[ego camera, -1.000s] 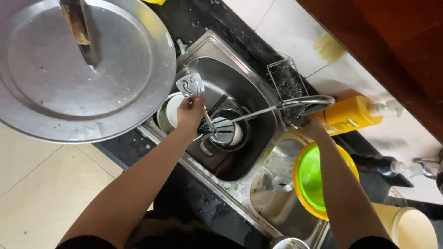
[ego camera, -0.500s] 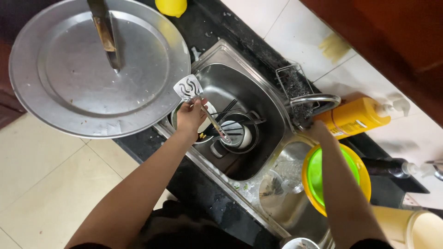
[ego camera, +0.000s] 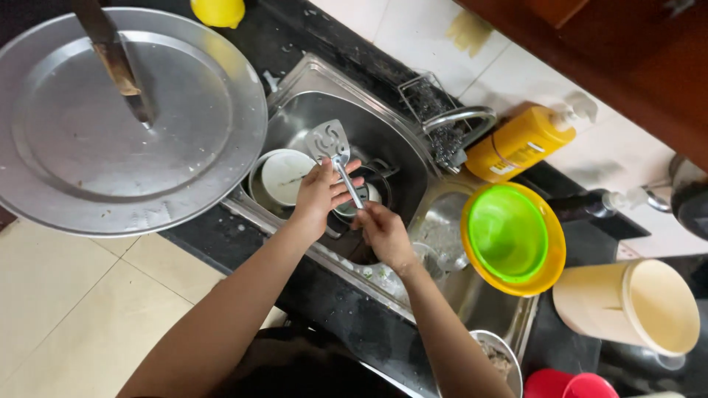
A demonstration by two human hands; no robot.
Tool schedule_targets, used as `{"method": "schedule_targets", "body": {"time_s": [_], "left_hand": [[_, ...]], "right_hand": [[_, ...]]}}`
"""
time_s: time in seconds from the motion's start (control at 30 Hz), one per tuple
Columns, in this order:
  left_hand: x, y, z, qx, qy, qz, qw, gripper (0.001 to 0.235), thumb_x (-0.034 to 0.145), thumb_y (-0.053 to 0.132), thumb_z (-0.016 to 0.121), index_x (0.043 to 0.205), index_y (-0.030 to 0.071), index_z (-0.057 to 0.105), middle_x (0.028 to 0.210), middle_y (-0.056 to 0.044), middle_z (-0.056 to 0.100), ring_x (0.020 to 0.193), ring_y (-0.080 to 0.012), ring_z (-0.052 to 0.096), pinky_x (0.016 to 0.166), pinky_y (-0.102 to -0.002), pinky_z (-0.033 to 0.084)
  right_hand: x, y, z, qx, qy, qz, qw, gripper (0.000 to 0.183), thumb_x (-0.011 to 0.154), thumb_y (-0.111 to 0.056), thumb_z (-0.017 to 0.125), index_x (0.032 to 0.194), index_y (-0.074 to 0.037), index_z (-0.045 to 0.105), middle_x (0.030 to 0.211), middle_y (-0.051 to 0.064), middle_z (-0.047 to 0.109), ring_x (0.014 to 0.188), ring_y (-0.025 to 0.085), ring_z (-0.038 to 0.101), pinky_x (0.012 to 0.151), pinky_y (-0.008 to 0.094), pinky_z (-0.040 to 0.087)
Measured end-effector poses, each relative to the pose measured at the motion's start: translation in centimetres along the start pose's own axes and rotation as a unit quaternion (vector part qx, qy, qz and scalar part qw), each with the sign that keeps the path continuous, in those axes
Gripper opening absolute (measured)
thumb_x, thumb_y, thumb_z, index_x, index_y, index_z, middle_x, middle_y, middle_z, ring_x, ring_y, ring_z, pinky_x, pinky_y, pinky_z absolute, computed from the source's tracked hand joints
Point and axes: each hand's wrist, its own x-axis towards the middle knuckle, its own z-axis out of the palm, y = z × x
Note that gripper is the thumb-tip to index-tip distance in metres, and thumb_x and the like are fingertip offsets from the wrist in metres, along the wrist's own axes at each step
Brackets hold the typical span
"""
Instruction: Washing kitchenware in a sink and cooking food in a pan on a gas stove.
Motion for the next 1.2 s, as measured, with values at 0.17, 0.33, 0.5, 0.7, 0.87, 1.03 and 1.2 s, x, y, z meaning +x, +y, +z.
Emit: {"method": "schedule_targets", "body": {"time_s": [0.17, 0.33, 0.5, 0.7, 0.87, 1.03, 1.2], "left_hand": [[0.5, -2.4, 0.6, -0.089, -0.026, -0.017, 0.996, 0.038, 0.105, 0.033, 0.051, 0.133, 0.007, 0.052, 0.134, -0.011, 0.065, 0.12, -0.0303, 0.069, 0.102, -0.046, 0.056], [0.4, -2.4, 1.9, -0.122, -0.009, -0.036, 0.992, 0.043, 0.106, 0.037, 0.048, 0.137, 0.006, 0.052, 0.133, -0.01, 0.066, 0.12, -0.0305, 0.069, 0.101, -0.045, 0.054], [2.3, -2.9, 0.0, -0.152, -0.039, -0.039, 0.987, 0.058, 0.104, 0.049, 0.039, 0.141, 0.007, 0.051, 0.14, -0.011, 0.064, 0.121, -0.03, 0.067, 0.103, -0.046, 0.053], [2.8, -0.7, -1.3, -0.112, 0.018, -0.067, 0.991, 0.056, 0.098, 0.037, 0.059, 0.148, 0.014, 0.046, 0.143, -0.008, 0.062, 0.121, -0.0262, 0.065, 0.1, -0.043, 0.055], [3.5, -1.2, -2.1, 0.126, 0.053, 0.046, 0.99, 0.063, 0.094, 0.024, 0.069, 0.154, 0.015, 0.05, 0.136, -0.008, 0.068, 0.11, -0.022, 0.07, 0.085, -0.039, 0.06], [3.6, -1.7, -1.7, 0.12, 0.041, 0.035, 0.991, 0.069, 0.094, 0.022, 0.068, 0.157, 0.019, 0.039, 0.134, -0.008, 0.068, 0.107, -0.0219, 0.072, 0.085, -0.037, 0.06], [4.5, -3.9, 0.1, 0.044, 0.051, -0.051, 0.996, 0.081, 0.095, 0.022, 0.071, 0.16, 0.022, 0.022, 0.131, -0.01, 0.064, 0.107, -0.0242, 0.071, 0.088, -0.038, 0.06]], "right_hand": [[-3.3, -0.3, -0.2, -0.072, 0.097, -0.077, 0.99, 0.025, 0.103, -0.019, 0.058, 0.118, -0.004, 0.072, 0.074, -0.006, 0.058, 0.061, 0.003, 0.046, 0.053, 0.02, 0.037], [-3.3, 1.2, -0.6, -0.053, 0.117, -0.095, 0.987, 0.024, 0.104, -0.02, 0.06, 0.116, -0.003, 0.072, 0.074, -0.005, 0.058, 0.061, 0.002, 0.045, 0.054, 0.02, 0.036], [-3.2, 0.8, -0.2, 0.032, 0.109, -0.078, 0.99, 0.025, 0.105, -0.021, 0.06, 0.116, -0.002, 0.071, 0.074, -0.005, 0.057, 0.059, 0.003, 0.045, 0.052, 0.019, 0.035], [-2.8, 0.5, -0.8, 0.091, 0.122, -0.019, 0.988, 0.027, 0.105, -0.024, 0.06, 0.117, -0.003, 0.069, 0.074, -0.004, 0.057, 0.057, 0.003, 0.046, 0.05, 0.02, 0.035], [-2.9, 1.1, -1.5, 0.082, 0.117, -0.03, 0.989, 0.028, 0.104, -0.023, 0.059, 0.121, -0.002, 0.068, 0.075, -0.004, 0.057, 0.057, 0.003, 0.047, 0.049, 0.02, 0.035], [-3.1, 1.5, -1.6, 0.063, 0.132, 0.016, 0.989, 0.03, 0.104, -0.022, 0.057, 0.123, -0.002, 0.068, 0.077, -0.002, 0.059, 0.054, 0.004, 0.047, 0.047, 0.021, 0.035], [-3.3, 1.1, -0.7, 0.066, 0.072, 0.048, 0.994, 0.033, 0.102, -0.024, 0.053, 0.128, -0.005, 0.062, 0.089, 0.002, 0.07, 0.054, 0.009, 0.057, 0.046, 0.023, 0.042]]}}
